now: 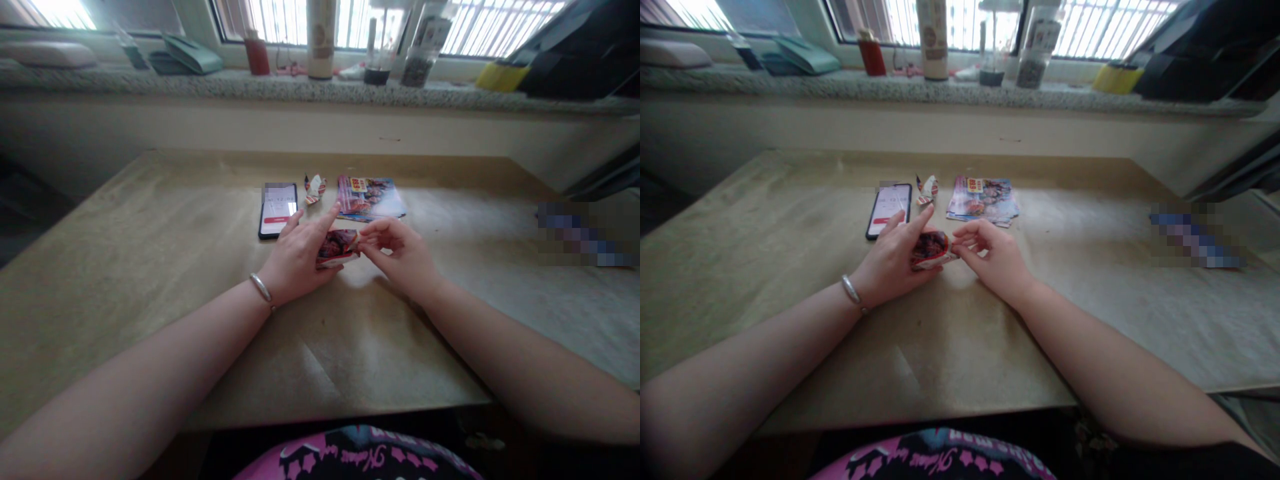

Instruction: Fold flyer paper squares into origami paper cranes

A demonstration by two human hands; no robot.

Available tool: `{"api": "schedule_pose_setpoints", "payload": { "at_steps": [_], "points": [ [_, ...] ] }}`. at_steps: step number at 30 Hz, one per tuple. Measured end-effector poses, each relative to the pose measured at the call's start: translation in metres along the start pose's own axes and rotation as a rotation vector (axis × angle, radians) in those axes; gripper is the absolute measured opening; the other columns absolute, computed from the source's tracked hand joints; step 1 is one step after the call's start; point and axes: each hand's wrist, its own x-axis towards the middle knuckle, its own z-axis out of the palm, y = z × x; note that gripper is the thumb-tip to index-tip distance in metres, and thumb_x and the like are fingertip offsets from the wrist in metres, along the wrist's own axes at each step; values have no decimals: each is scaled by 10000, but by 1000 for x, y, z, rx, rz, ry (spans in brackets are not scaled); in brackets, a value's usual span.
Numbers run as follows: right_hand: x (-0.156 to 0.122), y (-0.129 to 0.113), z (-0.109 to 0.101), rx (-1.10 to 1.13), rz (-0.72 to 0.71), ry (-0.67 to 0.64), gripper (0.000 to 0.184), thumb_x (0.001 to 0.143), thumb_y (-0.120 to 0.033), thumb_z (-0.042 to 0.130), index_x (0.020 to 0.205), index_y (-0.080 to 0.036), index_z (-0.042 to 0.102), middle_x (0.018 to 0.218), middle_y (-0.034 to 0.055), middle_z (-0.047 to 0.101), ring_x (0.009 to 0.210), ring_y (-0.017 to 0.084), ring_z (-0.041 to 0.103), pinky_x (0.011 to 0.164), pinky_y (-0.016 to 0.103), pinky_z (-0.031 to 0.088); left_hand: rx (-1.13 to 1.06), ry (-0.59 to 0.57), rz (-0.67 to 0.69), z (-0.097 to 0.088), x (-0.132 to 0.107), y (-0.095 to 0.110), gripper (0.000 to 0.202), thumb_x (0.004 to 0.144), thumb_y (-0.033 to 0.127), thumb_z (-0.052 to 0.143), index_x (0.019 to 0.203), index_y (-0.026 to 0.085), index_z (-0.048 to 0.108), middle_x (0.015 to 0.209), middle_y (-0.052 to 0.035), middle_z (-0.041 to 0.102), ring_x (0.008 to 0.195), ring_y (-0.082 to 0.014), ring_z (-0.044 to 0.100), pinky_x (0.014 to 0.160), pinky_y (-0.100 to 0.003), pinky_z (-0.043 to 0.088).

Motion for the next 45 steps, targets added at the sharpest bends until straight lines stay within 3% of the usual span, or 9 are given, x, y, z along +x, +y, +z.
{"api": "schedule_pose_setpoints", "payload": {
  "at_steps": [5,11,14,16,24,31,39,45],
  "points": [
    [0,3,0,54,35,-19,150,804,-305,686,910,-224,619,811,4,687,724,134,667,657,279,559,-2,15,-12,1,0,1,826,780,258,674,1486,171,253,1164,-84,673,1099,-259,614,1096,-498,347],
    [0,1,-2,35,42,-63,117,880,-320,581,918,-225,636,864,18,686,727,128,644,664,290,549,-69,129,-63,1,2,-1,841,767,247,708,1485,218,271,1054,-48,684,1017,-227,613,964,-417,447],
    [-1,-3,0,9,56,-76,186,798,-326,679,952,-231,634,957,31,693,829,156,663,671,289,560,-40,176,-96,1,2,-1,811,762,292,732,1462,228,326,1031,-46,678,977,-224,604,918,-396,459],
    [-1,-5,2,-14,67,-60,227,752,-323,720,944,-232,641,965,29,693,836,161,661,643,278,559,-10,181,-85,0,2,-1,770,764,316,743,1433,228,373,1023,-42,681,983,-223,605,955,-405,439],
    [-1,-8,7,-91,-6,1,65,798,-284,684,831,-229,676,840,8,698,763,137,646,591,247,542,12,179,-7,-4,2,6,423,855,424,647,1220,232,555,1036,-42,686,1018,-209,620,1097,-445,341],
    [-2,-6,2,-208,-121,65,40,823,-287,685,823,-248,676,877,7,717,814,146,663,595,252,546,-55,212,19,-6,2,6,311,879,426,609,1122,232,599,1088,-49,671,1043,-189,620,1134,-456,306],
    [-2,-11,0,-252,-242,27,28,852,-239,654,861,-251,677,879,10,729,809,143,665,611,263,550,-129,310,13,-9,6,10,136,860,376,652,869,240,642,925,0,700,918,-164,643,1105,-446,336],
    [-2,-14,0,-297,-281,31,46,861,-227,637,860,-244,680,897,24,735,827,153,668,611,268,553,-96,318,-17,-6,6,10,182,861,391,654,783,230,625,886,12,707,889,-155,645,1089,-437,346]
  ]
}}
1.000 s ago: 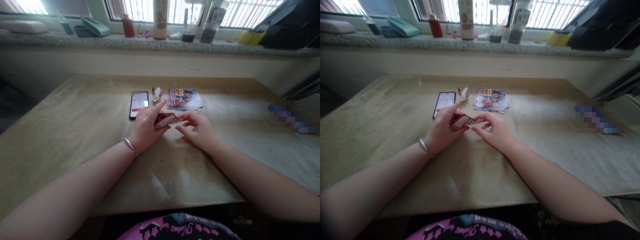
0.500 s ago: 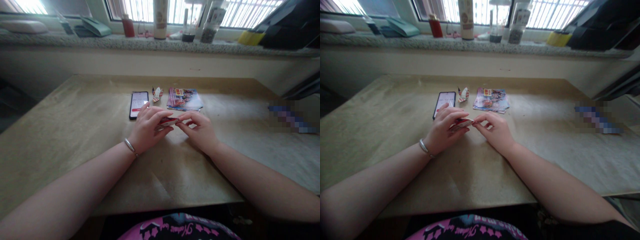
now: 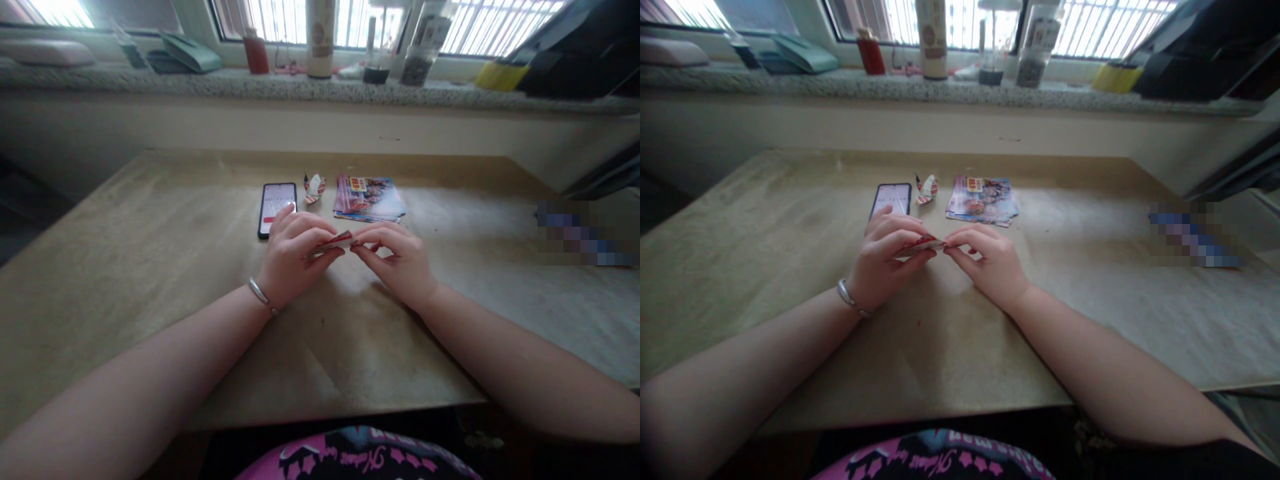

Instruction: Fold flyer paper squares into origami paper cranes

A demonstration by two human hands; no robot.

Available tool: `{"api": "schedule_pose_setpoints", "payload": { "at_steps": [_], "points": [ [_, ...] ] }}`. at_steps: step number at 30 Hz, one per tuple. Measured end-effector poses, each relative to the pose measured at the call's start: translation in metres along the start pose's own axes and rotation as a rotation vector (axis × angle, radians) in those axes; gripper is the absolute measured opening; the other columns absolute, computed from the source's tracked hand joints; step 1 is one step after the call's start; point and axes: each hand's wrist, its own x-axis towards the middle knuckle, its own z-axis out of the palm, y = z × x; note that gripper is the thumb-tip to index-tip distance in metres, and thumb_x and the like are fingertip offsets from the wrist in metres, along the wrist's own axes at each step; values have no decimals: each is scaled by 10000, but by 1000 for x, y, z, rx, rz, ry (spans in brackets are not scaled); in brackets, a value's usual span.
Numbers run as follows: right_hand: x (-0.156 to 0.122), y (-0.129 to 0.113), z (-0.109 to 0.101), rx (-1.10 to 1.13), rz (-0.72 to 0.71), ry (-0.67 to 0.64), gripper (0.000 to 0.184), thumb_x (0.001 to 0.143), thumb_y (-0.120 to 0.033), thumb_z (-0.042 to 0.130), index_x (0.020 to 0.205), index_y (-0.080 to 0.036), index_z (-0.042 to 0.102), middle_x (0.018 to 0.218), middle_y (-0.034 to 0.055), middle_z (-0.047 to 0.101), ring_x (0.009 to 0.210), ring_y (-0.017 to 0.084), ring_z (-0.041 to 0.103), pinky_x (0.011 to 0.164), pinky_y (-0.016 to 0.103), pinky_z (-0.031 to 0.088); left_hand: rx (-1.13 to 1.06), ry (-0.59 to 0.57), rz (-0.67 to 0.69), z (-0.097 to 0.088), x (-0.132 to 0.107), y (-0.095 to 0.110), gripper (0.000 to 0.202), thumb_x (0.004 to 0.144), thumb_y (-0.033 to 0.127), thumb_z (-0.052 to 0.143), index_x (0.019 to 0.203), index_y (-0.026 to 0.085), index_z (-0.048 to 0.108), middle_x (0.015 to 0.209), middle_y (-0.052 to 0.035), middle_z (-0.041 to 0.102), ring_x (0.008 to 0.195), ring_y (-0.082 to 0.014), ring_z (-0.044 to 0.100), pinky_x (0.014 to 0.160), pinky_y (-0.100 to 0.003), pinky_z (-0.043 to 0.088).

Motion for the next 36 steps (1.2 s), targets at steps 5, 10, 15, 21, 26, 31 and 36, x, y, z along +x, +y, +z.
{"api": "schedule_pose_setpoints", "payload": {
  "at_steps": [5,10,15,21,26,31,36],
  "points": [
    [2,-3,-5,-81,-45,23,72,873,-219,616,861,-255,677,900,24,732,810,154,668,633,278,549,11,3,29,-1,0,-1,146,869,402,646,912,262,655,972,-3,706,952,-165,636,1096,-444,342],
    [3,-3,-14,-348,-172,-31,79,873,-235,618,869,-275,686,943,23,738,840,188,663,765,348,517,-9,-2,50,-4,2,2,170,858,432,653,938,283,676,971,-8,718,964,-174,636,1035,-415,413],
    [3,-4,-14,-427,-234,-58,64,872,-238,618,888,-269,672,943,22,737,860,201,641,780,355,501,-36,-9,15,-3,4,2,143,846,411,674,806,274,692,839,12,733,869,-166,650,891,-372,488],
    [4,2,-10,-195,-171,-48,37,858,-248,634,839,-274,653,953,18,743,921,205,656,883,398,508,-70,2,-24,-1,2,-1,142,850,396,680,807,263,704,833,10,746,860,-168,658,878,-386,497],
    [4,9,-10,-96,-115,-44,54,847,-237,647,872,-279,671,933,14,749,938,209,665,912,424,510,-97,20,-37,0,1,-4,170,861,403,666,791,252,701,806,7,740,848,-161,656,879,-378,500],
    [4,7,-10,-138,-77,27,51,844,-248,655,844,-274,699,832,26,736,907,217,661,839,402,536,-94,23,19,-1,3,-4,187,882,387,640,760,249,676,801,8,732,836,-157,648,876,-376,486],
    [3,4,-10,-141,-121,40,63,839,-213,661,850,-264,696,829,29,741,900,211,656,829,382,538,-23,38,114,-4,5,-2,143,876,337,643,758,256,649,790,33,722,840,-147,641,906,-377,457]
  ]
}}
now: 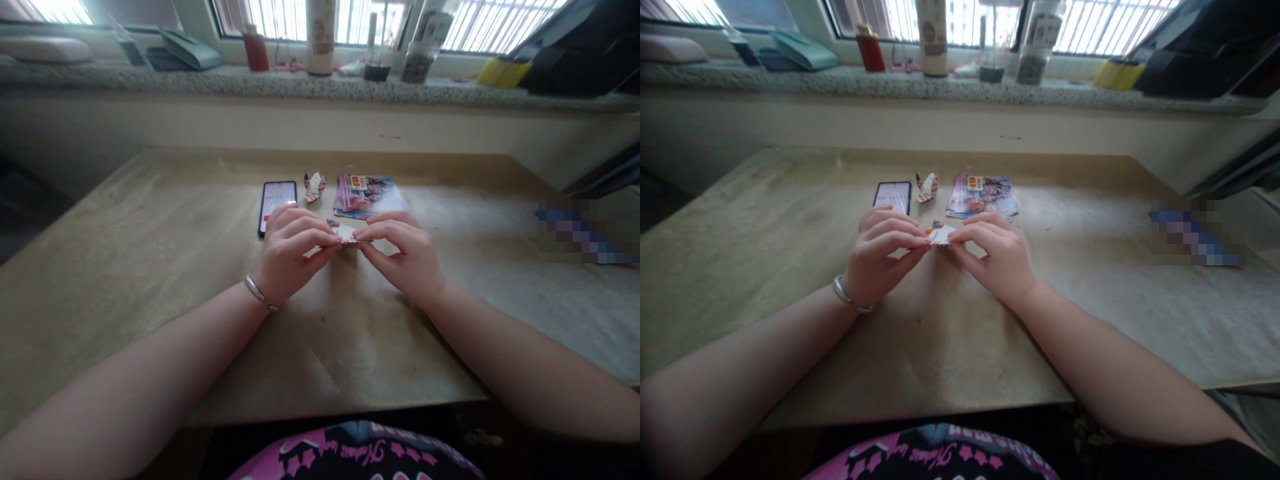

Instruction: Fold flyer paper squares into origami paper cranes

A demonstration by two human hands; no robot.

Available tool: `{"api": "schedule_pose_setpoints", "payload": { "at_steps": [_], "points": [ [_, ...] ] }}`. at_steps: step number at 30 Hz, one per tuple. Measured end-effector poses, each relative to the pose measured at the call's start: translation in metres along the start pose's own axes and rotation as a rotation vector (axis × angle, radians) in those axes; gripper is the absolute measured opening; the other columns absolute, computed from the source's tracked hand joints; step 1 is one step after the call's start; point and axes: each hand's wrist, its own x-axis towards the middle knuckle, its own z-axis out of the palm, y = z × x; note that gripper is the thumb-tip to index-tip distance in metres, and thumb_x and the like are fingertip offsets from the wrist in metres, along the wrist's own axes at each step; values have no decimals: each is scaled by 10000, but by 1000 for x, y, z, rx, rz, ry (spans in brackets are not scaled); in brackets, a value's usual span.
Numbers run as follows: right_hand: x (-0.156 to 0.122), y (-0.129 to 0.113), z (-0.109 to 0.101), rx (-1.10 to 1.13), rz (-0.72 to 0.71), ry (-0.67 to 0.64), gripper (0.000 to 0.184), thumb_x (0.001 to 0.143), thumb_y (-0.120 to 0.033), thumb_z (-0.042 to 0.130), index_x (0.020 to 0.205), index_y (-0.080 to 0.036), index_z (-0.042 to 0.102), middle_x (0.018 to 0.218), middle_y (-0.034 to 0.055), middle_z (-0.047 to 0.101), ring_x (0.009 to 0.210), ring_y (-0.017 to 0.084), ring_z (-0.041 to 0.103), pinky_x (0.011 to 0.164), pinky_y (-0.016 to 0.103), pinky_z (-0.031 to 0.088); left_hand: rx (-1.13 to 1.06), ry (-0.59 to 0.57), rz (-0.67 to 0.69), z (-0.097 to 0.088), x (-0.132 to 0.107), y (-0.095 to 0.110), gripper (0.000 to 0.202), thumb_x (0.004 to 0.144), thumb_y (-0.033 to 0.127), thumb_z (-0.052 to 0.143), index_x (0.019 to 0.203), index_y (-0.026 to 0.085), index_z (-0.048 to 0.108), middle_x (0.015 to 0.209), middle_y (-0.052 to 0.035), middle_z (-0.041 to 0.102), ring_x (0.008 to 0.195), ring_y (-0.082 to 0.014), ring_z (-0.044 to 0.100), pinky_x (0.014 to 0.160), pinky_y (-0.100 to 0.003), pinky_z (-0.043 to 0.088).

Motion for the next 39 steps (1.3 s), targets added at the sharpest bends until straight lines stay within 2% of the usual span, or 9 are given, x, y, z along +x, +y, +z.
{"api": "schedule_pose_setpoints", "payload": {
  "at_steps": [3,8,18,24,32,39],
  "points": [
    [-2,-1,1,-17,12,-30,70,838,-216,655,855,-275,688,860,23,742,932,217,650,863,402,529,48,-14,17,0,-1,0,83,864,295,641,791,257,653,807,36,725,837,-144,639,937,-379,442],
    [-3,-5,4,-20,37,-57,56,844,-224,641,835,-269,674,869,27,734,957,221,641,878,401,519,90,-89,-3,1,-3,-2,119,869,357,643,796,272,686,777,33,724,807,-144,626,914,-365,440],
    [-4,-2,10,107,96,20,57,835,-191,644,851,-246,648,868,18,719,927,195,641,868,389,522,53,-15,54,3,-3,-5,84,841,288,670,768,247,664,766,33,714,749,-132,602,873,-344,445],
    [-5,-3,10,98,76,11,77,839,-167,633,846,-245,633,859,15,723,932,197,635,870,393,520,66,-33,76,2,-5,-4,37,828,251,674,793,247,662,785,36,712,750,-131,603,902,-352,440],
    [-2,-7,11,59,34,-6,75,838,-168,629,826,-241,638,848,23,729,922,201,642,851,387,529,79,-39,99,4,-4,-3,40,846,241,665,806,243,661,775,42,705,704,-111,598,854,-322,453],
    [-3,-4,12,117,72,-5,85,822,-160,636,845,-242,635,864,24,733,939,206,651,861,403,533,74,-53,58,4,-5,-4,69,835,242,660,767,233,651,749,31,688,696,-123,573,830,-330,457]
  ]
}}
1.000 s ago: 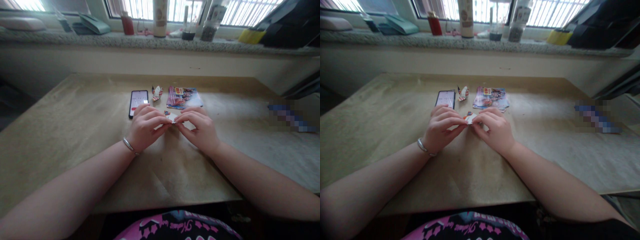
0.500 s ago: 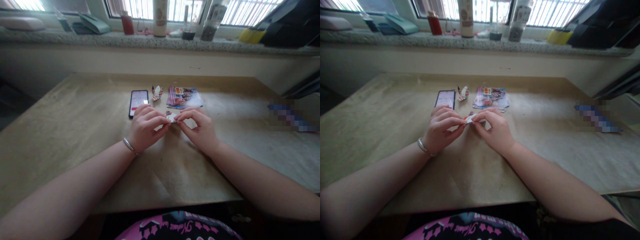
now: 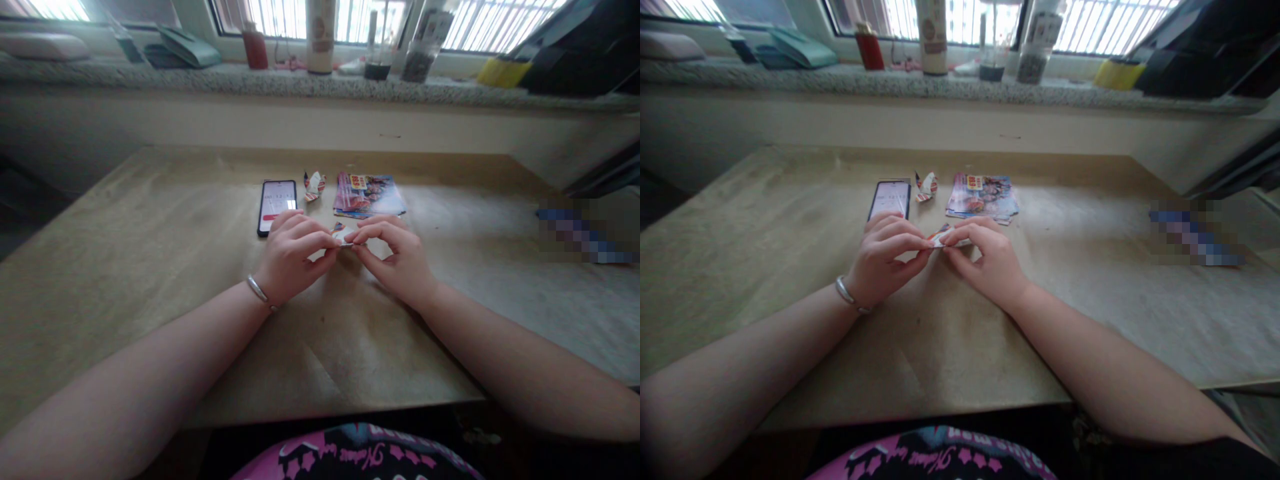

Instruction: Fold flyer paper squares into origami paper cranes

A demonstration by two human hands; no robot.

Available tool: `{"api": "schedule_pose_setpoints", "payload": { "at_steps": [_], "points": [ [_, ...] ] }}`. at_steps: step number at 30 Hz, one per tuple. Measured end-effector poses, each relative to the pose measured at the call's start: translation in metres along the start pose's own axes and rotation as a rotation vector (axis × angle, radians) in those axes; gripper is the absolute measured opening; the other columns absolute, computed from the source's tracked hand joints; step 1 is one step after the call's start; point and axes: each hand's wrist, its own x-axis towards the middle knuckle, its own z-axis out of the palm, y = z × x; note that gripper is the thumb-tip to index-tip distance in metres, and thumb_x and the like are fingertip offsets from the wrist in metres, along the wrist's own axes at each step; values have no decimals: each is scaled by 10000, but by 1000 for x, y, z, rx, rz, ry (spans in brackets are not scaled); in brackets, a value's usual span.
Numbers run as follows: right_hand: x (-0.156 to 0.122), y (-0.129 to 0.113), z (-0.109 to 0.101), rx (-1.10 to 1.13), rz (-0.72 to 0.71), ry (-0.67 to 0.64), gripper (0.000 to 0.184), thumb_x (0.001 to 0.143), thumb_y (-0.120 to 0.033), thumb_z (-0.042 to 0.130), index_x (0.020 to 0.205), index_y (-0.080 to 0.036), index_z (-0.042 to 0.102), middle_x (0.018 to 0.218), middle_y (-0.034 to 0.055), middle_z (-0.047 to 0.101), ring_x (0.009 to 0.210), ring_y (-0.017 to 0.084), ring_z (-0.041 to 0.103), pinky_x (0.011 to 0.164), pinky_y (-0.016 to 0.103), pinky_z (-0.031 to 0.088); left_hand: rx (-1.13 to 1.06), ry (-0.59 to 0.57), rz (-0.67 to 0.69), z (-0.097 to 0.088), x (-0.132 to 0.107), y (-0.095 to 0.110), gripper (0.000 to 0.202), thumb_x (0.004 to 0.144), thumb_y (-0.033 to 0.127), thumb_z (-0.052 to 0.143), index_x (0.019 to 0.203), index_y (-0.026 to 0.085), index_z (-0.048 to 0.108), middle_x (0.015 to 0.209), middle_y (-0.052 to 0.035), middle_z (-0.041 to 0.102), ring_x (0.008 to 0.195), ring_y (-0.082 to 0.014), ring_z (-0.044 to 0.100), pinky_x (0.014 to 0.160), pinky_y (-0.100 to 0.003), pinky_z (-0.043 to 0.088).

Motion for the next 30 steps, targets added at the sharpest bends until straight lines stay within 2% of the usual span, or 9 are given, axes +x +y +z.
{"api": "schedule_pose_setpoints", "payload": {
  "at_steps": [5,13,19,24,30],
  "points": [
    [1,-2,0,-56,-66,-34,82,847,-176,627,821,-253,635,850,5,743,941,205,649,858,404,532,19,-39,22,0,0,0,64,858,262,646,801,235,656,747,27,674,693,-123,562,825,-329,444],
    [1,-3,0,-36,-85,-30,120,808,-132,633,835,-249,623,874,9,735,955,203,642,874,397,524,24,-24,60,0,1,1,79,856,235,638,778,229,632,755,32,666,694,-123,542,822,-327,434],
    [4,-3,2,-57,-140,-18,88,818,-169,642,784,-250,636,907,27,716,955,205,633,901,419,501,103,-96,84,0,2,2,106,884,253,600,785,224,623,749,25,652,708,-130,540,830,-329,424],
    [4,-4,2,-46,-133,-27,112,806,-146,617,819,-256,626,871,18,708,957,208,632,911,424,494,58,-61,73,1,1,0,105,877,250,610,775,231,626,753,28,656,703,-132,527,801,-332,417],
    [3,-3,4,-76,-116,-46,125,779,-147,612,803,-270,617,880,13,686,981,211,609,921,434,483,175,-132,92,0,0,2,131,882,269,577,762,234,617,762,24,670,726,-145,545,885,-358,416]
  ]
}}
